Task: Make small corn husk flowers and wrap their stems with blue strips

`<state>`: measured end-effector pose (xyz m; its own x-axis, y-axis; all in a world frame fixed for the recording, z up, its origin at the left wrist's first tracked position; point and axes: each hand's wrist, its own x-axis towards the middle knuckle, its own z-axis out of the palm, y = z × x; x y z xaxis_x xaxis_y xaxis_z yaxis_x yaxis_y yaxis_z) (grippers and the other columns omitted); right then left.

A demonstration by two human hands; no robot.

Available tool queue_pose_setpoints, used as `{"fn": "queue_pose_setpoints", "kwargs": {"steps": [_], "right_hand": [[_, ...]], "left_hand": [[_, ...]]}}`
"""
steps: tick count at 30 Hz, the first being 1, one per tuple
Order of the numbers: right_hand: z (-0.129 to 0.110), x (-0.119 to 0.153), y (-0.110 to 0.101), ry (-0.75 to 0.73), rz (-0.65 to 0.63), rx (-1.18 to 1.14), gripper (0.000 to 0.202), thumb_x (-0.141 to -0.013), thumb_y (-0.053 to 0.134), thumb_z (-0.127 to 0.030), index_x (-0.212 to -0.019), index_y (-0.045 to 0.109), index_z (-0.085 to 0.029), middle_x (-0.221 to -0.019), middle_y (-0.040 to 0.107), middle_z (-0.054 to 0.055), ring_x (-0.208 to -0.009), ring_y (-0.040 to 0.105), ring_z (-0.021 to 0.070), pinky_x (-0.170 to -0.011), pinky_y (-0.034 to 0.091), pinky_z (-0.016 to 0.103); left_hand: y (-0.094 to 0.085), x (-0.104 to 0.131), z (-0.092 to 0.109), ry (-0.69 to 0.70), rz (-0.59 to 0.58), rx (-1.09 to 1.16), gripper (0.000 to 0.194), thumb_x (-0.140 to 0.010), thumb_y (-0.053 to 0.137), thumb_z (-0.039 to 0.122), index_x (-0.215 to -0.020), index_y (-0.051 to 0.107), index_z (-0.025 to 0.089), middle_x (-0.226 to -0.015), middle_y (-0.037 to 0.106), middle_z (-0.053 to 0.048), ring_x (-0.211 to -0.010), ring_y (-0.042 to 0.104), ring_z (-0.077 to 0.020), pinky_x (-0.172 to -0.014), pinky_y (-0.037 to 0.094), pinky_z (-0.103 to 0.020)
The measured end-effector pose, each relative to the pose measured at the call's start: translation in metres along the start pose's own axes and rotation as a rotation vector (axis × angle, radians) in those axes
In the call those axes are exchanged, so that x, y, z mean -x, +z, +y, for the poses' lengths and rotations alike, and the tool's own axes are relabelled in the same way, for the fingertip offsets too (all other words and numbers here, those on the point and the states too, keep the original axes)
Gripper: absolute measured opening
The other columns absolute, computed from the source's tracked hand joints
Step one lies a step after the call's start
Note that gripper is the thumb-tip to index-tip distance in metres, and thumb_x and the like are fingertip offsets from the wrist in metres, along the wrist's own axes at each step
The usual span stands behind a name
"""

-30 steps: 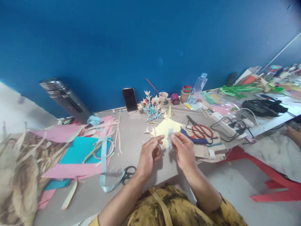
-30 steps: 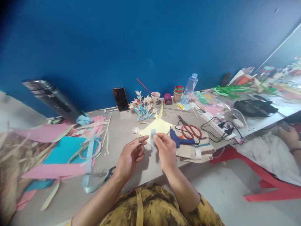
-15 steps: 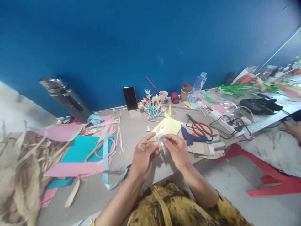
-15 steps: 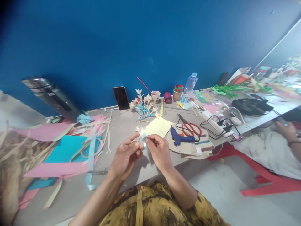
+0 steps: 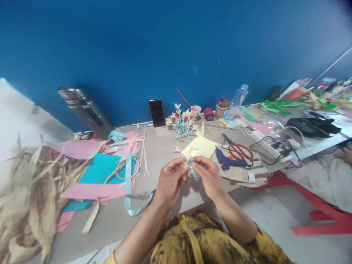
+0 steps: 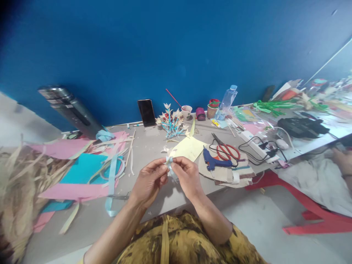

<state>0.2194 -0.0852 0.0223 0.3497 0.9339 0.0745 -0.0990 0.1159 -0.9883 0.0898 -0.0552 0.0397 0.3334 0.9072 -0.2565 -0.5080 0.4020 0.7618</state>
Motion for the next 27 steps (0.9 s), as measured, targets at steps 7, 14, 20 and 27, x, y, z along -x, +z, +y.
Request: {"fn": "queue_pose_setpoints", "kwargs": {"steps": [7,14,20,27], "right_hand": [[0.007,0.001,0.000,0.023,0.007,-0.088,0.011,-0.079,0.074,-0.029,-0.079,0.072,-0.019,-0.070,0.064,-0.001,-0.060,0.048,0.0099,-0.059,0.041,0.023],[0.013,0.001,0.001,0.054,-0.007,-0.183,0.015,-0.079,0.077,-0.032,-0.082,0.071,-0.018,-0.069,0.062,-0.001,-0.056,0.046,0.0086,-0.054,0.039,0.021],[0.000,0.001,0.005,0.051,-0.006,-0.114,0.018,-0.077,0.074,-0.035,-0.079,0.071,-0.017,-0.064,0.060,-0.002,-0.053,0.043,0.0086,-0.051,0.038,0.022],[-0.012,0.003,0.012,-0.049,0.051,0.049,0.020,-0.080,0.068,-0.036,-0.079,0.072,-0.017,-0.067,0.064,0.001,-0.060,0.050,0.0124,-0.056,0.042,0.023]], "left_hand": [[0.000,0.000,-0.002,-0.021,-0.014,0.003,0.040,-0.055,0.092,0.023,-0.088,0.073,0.013,-0.060,0.065,0.002,-0.044,0.050,-0.0054,-0.047,0.037,-0.019],[-0.001,-0.003,-0.007,0.010,0.020,-0.001,0.035,-0.056,0.091,0.023,-0.085,0.075,0.015,-0.056,0.060,0.005,-0.045,0.048,-0.0051,-0.049,0.037,-0.019],[-0.007,-0.003,-0.014,0.288,0.097,-0.346,0.018,-0.077,0.078,0.028,-0.090,0.079,0.017,-0.065,0.060,0.002,-0.050,0.047,-0.0065,-0.050,0.039,-0.021],[-0.014,-0.007,-0.021,1.009,0.108,-0.921,0.025,-0.090,0.061,0.011,-0.103,0.079,0.022,-0.088,0.065,-0.004,-0.077,0.064,-0.0126,-0.068,0.051,-0.023]]}}
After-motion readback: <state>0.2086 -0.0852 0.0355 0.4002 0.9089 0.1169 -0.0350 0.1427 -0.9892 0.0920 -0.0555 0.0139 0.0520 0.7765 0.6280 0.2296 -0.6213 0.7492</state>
